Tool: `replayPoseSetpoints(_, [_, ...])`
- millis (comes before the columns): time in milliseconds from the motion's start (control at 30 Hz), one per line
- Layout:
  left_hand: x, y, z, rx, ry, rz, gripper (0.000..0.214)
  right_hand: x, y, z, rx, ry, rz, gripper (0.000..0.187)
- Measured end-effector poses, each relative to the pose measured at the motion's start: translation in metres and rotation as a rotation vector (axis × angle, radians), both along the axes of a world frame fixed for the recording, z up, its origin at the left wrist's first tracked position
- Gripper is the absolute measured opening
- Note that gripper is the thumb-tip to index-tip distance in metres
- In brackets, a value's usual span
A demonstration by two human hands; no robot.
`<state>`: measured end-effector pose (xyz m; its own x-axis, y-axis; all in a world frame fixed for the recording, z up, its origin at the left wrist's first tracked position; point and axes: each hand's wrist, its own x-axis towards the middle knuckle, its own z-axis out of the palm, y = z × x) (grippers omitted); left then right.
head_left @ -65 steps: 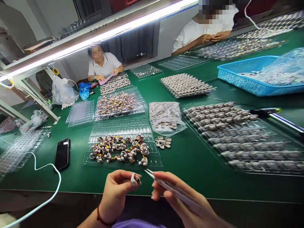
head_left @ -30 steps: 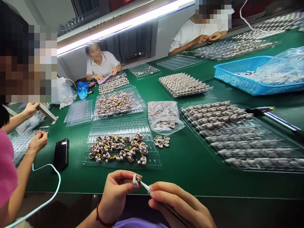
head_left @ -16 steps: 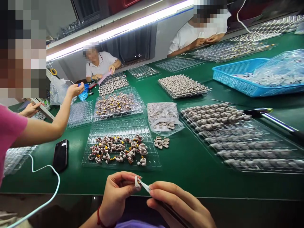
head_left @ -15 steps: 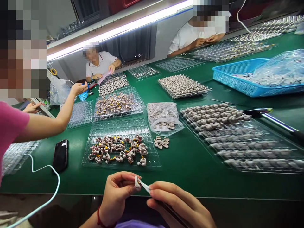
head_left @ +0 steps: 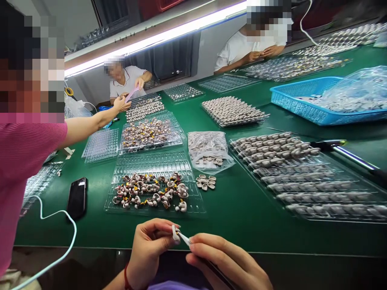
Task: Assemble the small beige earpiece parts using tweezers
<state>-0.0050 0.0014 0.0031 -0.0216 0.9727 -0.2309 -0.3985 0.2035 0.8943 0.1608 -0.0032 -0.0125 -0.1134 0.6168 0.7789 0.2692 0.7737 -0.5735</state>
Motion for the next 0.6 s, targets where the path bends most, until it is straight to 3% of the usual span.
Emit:
replayPoseSetpoints(200, [0.002,0.001,0.002,-0.082,-0.037,0.028,0.021,0.005,0.000,-0.004,0.048,-0.053,-0.018,0.018])
replayPoseSetpoints(433, [0.003,0.003,0.004,-0.137,-0.075,0.024,0.022,0.008,0.006,0.005,0.233,-0.174,0.104,0.015])
replayPoseSetpoints(500, [0.003,0.003,0.004,-0.132,-0.069,0.022,0.020,0.008,0.007,0.008,0.198,-0.170,0.139,0.014])
replayPoseSetpoints(600, [-0.001,0.006,0.004,-0.094,-0.032,0.023,0.016,0.017,0.018,0.012,0.011,-0.106,0.183,0.009])
